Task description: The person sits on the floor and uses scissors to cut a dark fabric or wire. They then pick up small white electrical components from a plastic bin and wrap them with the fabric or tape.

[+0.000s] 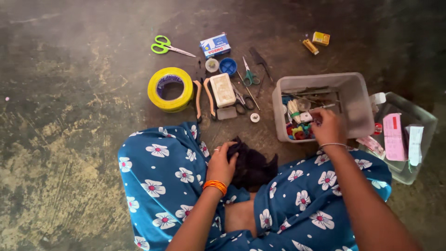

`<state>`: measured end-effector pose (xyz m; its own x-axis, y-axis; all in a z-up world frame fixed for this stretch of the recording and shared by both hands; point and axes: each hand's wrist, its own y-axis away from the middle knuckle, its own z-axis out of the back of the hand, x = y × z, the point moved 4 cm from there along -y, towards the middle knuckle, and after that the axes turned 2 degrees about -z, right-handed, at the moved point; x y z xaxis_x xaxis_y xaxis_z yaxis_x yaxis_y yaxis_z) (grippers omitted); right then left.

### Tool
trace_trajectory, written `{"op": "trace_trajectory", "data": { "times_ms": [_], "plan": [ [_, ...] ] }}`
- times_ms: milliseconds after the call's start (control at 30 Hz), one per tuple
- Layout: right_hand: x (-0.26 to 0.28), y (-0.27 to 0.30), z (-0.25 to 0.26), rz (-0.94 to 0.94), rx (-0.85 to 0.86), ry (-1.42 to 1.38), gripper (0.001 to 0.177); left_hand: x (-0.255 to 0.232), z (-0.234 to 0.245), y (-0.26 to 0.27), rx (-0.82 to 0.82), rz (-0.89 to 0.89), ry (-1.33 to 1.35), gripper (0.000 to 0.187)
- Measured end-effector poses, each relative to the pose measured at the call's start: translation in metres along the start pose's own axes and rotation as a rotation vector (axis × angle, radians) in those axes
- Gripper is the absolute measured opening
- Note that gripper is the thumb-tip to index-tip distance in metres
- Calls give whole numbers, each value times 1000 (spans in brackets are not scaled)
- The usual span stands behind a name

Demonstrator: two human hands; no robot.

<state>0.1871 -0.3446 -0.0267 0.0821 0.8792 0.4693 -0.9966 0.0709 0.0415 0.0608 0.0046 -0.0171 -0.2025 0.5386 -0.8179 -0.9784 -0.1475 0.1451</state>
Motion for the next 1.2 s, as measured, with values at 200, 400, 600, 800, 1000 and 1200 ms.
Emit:
{"op": "trace_trajectory", "data": {
  "times_ms": [200, 400, 600, 800, 1000, 1200],
  "plan": [
    [12, -20, -10, -36, 228, 350, 59, 1, -3, -1, 0, -14, 14, 34],
    [13, -29, -19, -23, 331, 462, 55, -3, -1, -1, 10, -3, -17, 33],
    [14, -25, -20, 17, 260, 511, 53, -7, 2, 0, 12, 12, -16, 33],
    [42, 1, 18, 113, -164, 158, 42, 0, 1, 2, -14, 9, 44, 33],
    [93, 85, 19, 120, -270, -392, 34, 12, -4, -1, -29, 17, 83, 33],
    [133, 162, -78, -59, 350, -1080, 43, 2, 5, 3, -50, -6, 69, 33]
  ]
}}
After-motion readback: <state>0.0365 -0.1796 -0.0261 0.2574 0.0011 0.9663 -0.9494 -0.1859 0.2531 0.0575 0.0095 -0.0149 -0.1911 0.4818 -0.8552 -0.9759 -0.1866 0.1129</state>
